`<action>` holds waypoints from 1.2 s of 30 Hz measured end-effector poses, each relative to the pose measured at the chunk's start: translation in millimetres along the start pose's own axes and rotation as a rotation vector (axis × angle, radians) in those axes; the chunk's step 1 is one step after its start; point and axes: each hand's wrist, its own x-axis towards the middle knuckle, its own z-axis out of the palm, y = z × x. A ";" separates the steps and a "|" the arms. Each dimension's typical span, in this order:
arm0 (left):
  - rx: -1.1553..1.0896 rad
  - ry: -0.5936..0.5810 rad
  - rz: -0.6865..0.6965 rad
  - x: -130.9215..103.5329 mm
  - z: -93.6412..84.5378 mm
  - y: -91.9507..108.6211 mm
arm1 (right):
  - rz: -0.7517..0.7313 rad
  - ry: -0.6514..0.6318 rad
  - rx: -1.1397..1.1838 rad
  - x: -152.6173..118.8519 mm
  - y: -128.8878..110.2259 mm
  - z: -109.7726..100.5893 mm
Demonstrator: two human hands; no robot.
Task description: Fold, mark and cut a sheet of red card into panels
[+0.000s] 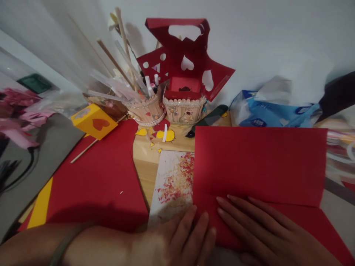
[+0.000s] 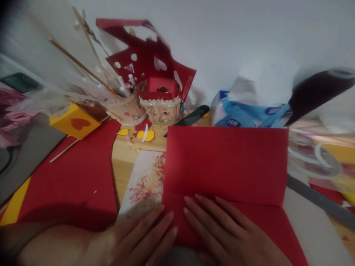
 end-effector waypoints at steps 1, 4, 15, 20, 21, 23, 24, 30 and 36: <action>0.012 0.010 0.005 -1.0 1.3 0.1 | 0.000 0.006 0.006 -0.8 -0.2 1.0; 0.034 0.049 0.039 -3.1 4.6 -0.2 | -0.004 0.009 0.017 -3.7 -0.5 4.1; 0.024 0.030 0.004 -0.6 2.9 -5.0 | -0.018 -0.006 0.019 -7.8 -1.3 9.4; 0.015 -0.141 0.037 4.2 -9.4 -8.8 | -0.017 -0.005 0.012 -6.8 -0.7 9.2; 0.016 -0.136 0.041 4.5 -10.5 -8.7 | -0.015 -0.007 0.014 -6.6 -0.8 9.3; 0.024 -0.129 0.040 4.3 -10.9 -8.0 | -0.007 -0.005 0.023 -6.2 -1.1 9.4; 0.026 -0.128 0.036 4.0 -10.5 -7.7 | -0.005 -0.002 0.028 -5.9 -1.3 9.4; 0.019 -0.114 0.042 2.9 -8.5 -8.1 | 0.012 0.018 0.036 -3.5 -1.4 5.8; -0.004 -0.089 0.008 4.0 -6.2 -7.1 | 0.019 0.011 0.037 -3.3 -1.0 4.4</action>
